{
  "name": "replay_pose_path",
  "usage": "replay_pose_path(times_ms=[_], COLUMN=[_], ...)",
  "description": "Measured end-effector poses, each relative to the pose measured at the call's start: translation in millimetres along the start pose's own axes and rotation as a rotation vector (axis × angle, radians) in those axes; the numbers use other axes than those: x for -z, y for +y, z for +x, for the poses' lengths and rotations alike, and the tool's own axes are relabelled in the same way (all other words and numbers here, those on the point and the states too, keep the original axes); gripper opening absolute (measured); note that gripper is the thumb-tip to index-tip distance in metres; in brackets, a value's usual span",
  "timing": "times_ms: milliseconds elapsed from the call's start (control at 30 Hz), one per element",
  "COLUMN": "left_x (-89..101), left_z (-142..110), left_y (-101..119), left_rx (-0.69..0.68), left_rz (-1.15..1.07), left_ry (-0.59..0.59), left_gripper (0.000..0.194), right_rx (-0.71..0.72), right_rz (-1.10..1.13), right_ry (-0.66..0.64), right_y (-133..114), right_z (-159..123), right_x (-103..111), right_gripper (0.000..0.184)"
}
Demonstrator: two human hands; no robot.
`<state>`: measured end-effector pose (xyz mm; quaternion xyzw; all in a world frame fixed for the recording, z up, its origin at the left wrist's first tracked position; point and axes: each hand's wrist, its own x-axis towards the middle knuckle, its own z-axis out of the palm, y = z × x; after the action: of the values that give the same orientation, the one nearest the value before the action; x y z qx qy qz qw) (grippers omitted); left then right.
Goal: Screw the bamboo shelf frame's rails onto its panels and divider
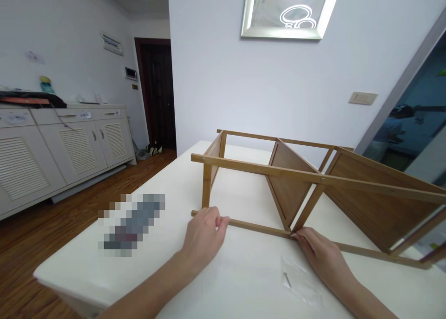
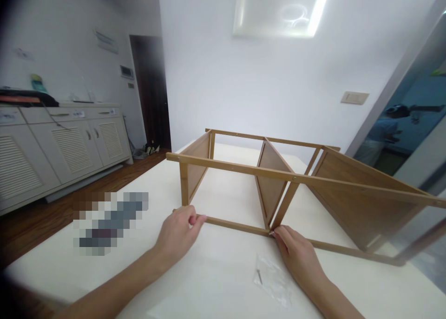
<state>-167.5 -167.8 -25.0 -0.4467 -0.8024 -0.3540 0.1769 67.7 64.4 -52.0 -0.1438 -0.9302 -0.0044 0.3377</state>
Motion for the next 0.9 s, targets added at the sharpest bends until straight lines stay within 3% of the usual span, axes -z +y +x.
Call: replay_pose_path(times_ms=[133,200,267,467,700,900], left_x=[1.8,-4.5,-12.3,-20.6,-11.1,-11.4], left_z=[3.9,6.1,8.2,6.5,-0.5,-4.3], left_y=[-47.3,-61.2,-67.7,-62.6,-47.1,-39.3], left_rx=[0.254,0.313,0.331,0.212,0.151,0.113], left_rz=[-0.048,-0.07,-0.087,-0.116,-0.083,-0.054], left_ry=[0.052,0.071,0.055,-0.163,-0.281,-0.389], left_gripper=[0.023,0.019,0.027,0.023,0.025,0.031], right_rx=[0.008,0.022,0.034,0.011,-0.167,-0.238], right_rz=[0.01,0.002,-0.008,-0.009,0.008,-0.016], right_ry=[0.002,0.013,0.027,0.032,-0.033,-0.001], right_y=[3.5,5.3,6.2,10.7,29.8,31.9], right_z=[-0.6,-0.7,-0.6,-0.5,1.6,2.3], right_x=[-1.3,-1.8,-1.7,-2.6,-6.6,0.6], right_gripper=[0.019,0.018,0.018,0.019,0.025,0.027])
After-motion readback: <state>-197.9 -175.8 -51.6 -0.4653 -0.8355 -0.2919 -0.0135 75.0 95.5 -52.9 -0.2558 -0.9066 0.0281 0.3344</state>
